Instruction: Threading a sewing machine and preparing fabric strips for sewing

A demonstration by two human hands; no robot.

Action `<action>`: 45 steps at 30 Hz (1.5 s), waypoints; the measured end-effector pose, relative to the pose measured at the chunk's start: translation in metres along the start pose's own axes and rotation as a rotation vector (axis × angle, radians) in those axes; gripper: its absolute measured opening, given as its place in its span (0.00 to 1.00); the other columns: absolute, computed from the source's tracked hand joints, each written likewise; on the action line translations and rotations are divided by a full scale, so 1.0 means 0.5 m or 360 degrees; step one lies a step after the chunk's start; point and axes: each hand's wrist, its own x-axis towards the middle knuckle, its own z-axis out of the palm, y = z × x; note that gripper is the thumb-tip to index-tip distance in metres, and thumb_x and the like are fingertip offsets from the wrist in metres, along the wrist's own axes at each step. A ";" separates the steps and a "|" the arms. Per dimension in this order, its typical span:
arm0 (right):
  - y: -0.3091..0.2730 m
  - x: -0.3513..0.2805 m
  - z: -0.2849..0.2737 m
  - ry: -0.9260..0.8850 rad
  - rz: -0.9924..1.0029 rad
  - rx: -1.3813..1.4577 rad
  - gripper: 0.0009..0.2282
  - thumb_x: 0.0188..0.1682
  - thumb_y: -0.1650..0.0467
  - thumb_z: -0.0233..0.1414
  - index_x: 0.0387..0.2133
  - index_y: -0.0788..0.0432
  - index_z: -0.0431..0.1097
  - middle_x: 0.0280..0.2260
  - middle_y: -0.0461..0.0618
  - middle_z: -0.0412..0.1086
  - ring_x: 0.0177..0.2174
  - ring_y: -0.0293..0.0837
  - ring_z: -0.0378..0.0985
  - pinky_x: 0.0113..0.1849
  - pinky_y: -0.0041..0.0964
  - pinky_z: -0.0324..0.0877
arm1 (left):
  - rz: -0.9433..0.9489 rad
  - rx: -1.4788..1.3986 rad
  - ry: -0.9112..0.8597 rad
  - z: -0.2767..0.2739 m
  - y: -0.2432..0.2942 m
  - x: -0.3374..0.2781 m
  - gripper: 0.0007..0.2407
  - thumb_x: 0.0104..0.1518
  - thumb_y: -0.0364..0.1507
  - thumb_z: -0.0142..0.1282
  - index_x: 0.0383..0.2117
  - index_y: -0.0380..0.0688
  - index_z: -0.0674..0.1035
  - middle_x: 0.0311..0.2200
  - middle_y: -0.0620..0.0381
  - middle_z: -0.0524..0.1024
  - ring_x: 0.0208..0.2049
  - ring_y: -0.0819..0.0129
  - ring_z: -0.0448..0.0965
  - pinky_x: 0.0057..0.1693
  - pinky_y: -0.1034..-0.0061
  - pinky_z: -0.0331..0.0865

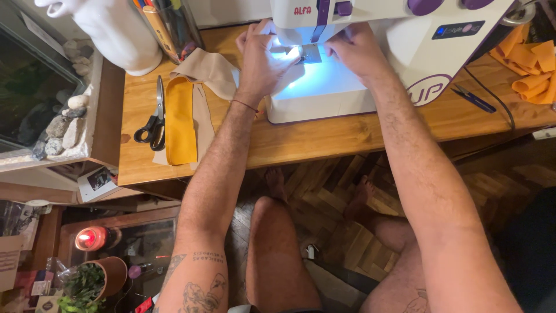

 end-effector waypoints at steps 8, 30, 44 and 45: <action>-0.020 -0.012 0.003 0.0001 -0.0241 0.0126 0.13 0.46 0.75 0.63 0.44 0.55 0.77 0.44 0.45 0.79 0.45 0.38 0.82 0.49 0.33 0.78 | -0.0005 -0.0001 -0.0013 0.000 0.002 -0.002 0.06 0.47 0.36 0.75 0.23 0.55 0.86 0.43 0.73 0.78 0.45 0.65 0.69 0.55 0.67 0.49; -0.017 -0.005 0.020 0.0180 -0.0347 -0.0257 0.11 0.46 0.76 0.56 0.41 0.70 0.75 0.36 0.62 0.74 0.39 0.54 0.77 0.44 0.52 0.70 | 0.0065 -0.0097 0.0048 -0.015 -0.013 0.003 0.10 0.43 0.40 0.72 0.23 0.52 0.83 0.38 0.58 0.77 0.49 0.57 0.71 0.60 0.50 0.49; -0.015 -0.011 0.037 0.0411 -0.0199 0.0321 0.21 0.31 0.81 0.65 0.42 0.61 0.75 0.38 0.49 0.76 0.37 0.37 0.77 0.41 0.38 0.76 | 0.0071 -0.0215 0.0084 0.009 -0.044 -0.011 0.10 0.41 0.41 0.71 0.21 0.56 0.82 0.35 0.59 0.77 0.44 0.59 0.72 0.60 0.56 0.50; -0.031 -0.018 0.036 0.0378 -0.0157 0.0224 0.17 0.37 0.81 0.64 0.42 0.66 0.73 0.36 0.54 0.74 0.36 0.42 0.79 0.39 0.41 0.79 | 0.0026 -0.0198 0.0075 0.011 -0.043 -0.011 0.10 0.41 0.39 0.72 0.22 0.55 0.83 0.35 0.60 0.78 0.45 0.60 0.72 0.60 0.54 0.50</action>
